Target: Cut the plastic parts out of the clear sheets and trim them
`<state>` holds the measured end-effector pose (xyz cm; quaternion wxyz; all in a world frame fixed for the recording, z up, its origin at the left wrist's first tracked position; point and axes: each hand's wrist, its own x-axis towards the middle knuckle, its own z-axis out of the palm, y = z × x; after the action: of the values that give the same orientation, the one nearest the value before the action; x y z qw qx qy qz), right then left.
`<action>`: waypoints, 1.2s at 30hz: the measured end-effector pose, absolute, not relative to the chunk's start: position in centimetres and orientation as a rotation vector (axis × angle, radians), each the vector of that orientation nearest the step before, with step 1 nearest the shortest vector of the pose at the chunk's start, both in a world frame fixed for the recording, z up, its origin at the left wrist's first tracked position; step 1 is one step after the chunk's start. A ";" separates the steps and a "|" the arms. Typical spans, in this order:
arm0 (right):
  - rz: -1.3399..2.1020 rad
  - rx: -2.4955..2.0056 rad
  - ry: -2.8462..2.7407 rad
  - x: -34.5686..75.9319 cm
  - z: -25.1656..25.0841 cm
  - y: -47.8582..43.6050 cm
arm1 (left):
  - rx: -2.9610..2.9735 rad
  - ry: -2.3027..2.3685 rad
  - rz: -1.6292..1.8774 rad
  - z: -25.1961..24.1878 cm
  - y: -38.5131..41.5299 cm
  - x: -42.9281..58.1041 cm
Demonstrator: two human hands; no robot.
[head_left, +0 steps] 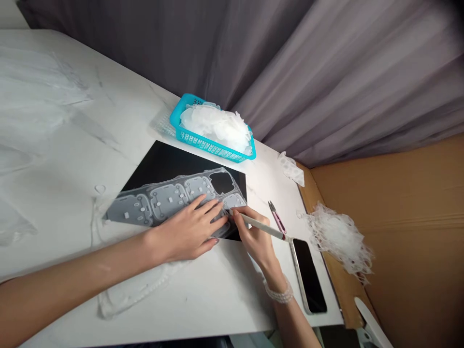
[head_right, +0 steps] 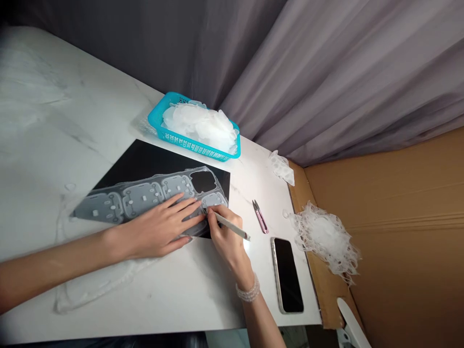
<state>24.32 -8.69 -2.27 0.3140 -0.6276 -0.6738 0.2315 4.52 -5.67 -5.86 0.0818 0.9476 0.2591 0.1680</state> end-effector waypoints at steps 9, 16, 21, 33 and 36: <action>0.348 -1.661 -2.010 24.0 -1.7 -10.9 | 2.981 0.810 0.395 -5.9 -5.7 4.5; 0.077 -1.439 -2.177 24.7 -4.4 -11.0 | 3.009 0.786 0.362 -5.7 -5.8 4.5; -0.008 -1.453 -2.301 25.1 -5.7 -9.6 | 2.998 0.797 0.358 -5.6 -5.8 4.6; 0.793 -1.429 -1.515 26.9 -4.3 -7.9 | 2.940 0.852 0.488 -7.0 -5.9 4.3; 0.929 -1.366 -0.750 32.1 -3.9 -6.9 | 2.904 0.865 0.452 -7.0 -6.0 4.1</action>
<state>32.05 -6.89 -3.86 0.6160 -0.5931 -0.3255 0.4035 4.12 -5.96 -7.04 0.0388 0.9472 0.2822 0.1474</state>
